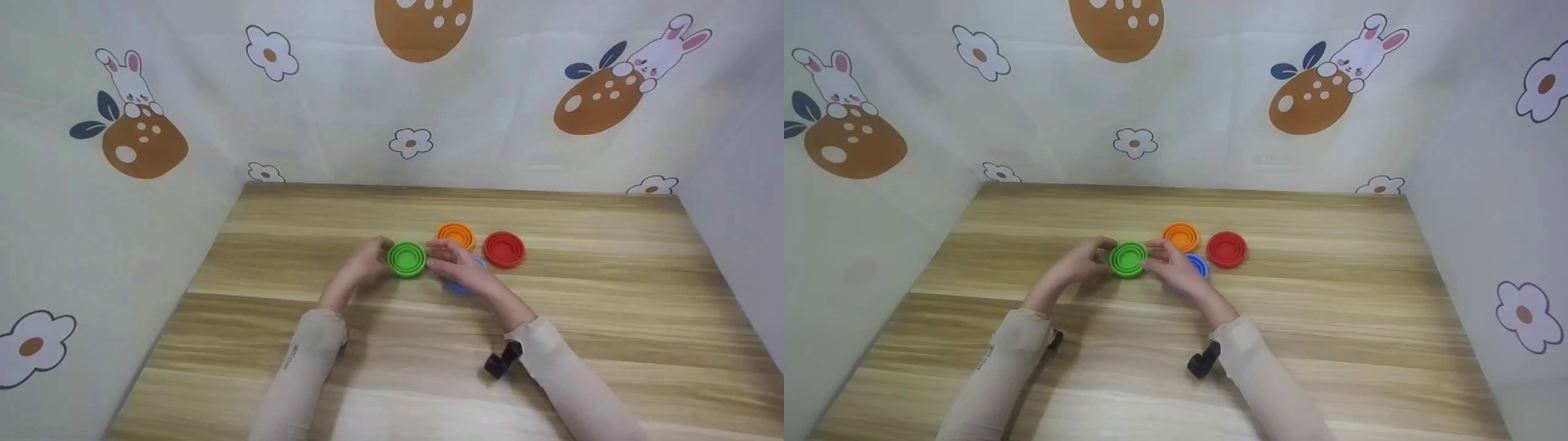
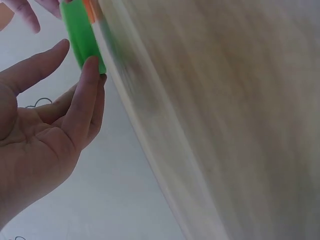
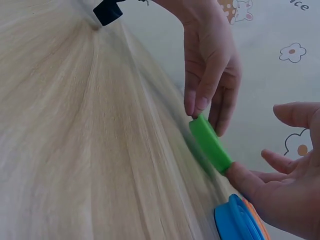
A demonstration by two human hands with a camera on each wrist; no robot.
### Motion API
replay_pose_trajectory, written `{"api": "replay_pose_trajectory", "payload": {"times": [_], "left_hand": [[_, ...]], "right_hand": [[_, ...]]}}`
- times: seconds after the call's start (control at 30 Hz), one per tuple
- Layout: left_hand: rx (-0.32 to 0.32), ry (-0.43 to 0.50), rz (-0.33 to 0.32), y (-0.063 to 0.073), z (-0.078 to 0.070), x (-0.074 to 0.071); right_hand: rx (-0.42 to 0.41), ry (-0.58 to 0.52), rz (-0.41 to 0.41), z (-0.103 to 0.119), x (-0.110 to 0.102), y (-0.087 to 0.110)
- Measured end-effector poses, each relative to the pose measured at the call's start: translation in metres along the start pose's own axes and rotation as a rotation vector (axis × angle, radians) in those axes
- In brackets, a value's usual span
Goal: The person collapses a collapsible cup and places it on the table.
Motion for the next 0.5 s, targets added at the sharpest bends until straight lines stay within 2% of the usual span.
{"api": "replay_pose_trajectory", "payload": {"times": [0.13, 0.3, 0.4, 0.5], "left_hand": [[-0.025, -0.011, 0.028, -0.001, 0.002, 0.002], [-0.051, -0.005, 0.017, 0.001, 0.0, -0.002], [-0.034, -0.003, -0.025, 0.001, -0.004, -0.007], [0.007, 0.002, -0.101, -0.001, -0.011, -0.015]], "right_hand": [[0.027, 0.001, 0.026, 0.0, 0.001, 0.001], [-0.002, 0.029, 0.032, 0.005, -0.009, 0.003], [-0.024, 0.0, 0.002, 0.015, -0.025, 0.004], [-0.081, -0.029, -0.092, 0.03, -0.048, 0.009]]}}
Point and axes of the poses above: each hand's wrist, its own y-axis away from the middle knuckle, its own x-axis out of the palm, z = x × y, the point moved 2 cm from there along -y, towards the middle knuckle, and after that the axes turned 11 degrees about -z, right-handed, at the moved point
